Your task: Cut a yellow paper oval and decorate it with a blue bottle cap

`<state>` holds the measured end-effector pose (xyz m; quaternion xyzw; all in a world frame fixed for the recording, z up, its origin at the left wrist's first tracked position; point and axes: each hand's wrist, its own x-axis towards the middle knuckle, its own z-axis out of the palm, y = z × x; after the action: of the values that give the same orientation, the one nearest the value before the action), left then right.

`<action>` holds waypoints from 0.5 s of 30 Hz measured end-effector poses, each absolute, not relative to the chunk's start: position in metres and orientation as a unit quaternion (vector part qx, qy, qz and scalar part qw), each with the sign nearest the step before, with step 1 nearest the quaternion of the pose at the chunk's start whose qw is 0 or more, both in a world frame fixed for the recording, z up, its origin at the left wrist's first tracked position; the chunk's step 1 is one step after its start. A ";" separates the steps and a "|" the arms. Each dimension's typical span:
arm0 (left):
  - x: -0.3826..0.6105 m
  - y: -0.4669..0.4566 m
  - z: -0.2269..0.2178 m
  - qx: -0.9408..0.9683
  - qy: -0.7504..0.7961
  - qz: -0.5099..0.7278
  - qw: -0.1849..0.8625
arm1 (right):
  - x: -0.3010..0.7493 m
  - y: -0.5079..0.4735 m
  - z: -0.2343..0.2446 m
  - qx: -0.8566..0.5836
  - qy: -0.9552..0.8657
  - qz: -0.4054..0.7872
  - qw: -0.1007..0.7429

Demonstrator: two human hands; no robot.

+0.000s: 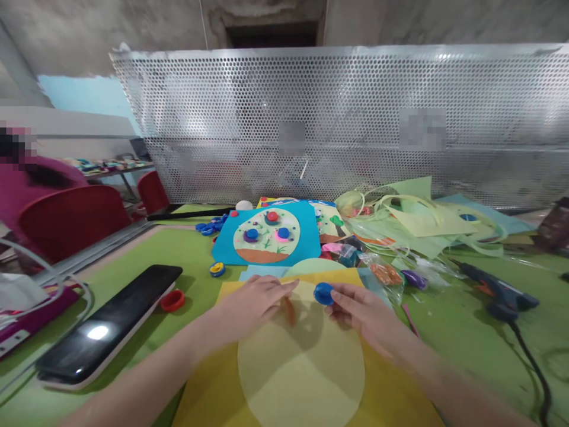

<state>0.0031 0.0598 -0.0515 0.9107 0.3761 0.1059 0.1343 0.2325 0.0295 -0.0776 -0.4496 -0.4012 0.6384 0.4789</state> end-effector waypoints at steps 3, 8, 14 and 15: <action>0.000 0.059 -0.053 0.895 0.394 0.123 0.171 | 0.233 0.029 -0.079 -0.458 -0.410 0.632 0.472; -0.002 0.056 -0.048 0.856 0.423 0.156 0.251 | 0.231 0.029 -0.079 -0.466 -0.423 0.621 0.467; 0.005 0.056 -0.048 0.819 0.423 0.172 0.346 | 0.232 0.027 -0.078 -0.471 -0.437 0.615 0.458; 0.006 0.057 -0.050 0.815 0.418 0.172 0.362 | 0.232 0.027 -0.078 -0.472 -0.438 0.615 0.456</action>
<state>0.0064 0.0570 -0.0496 0.8153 0.4176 0.1725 0.3622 0.2324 0.0268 -0.0783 -0.4720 -0.4377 0.6146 0.4558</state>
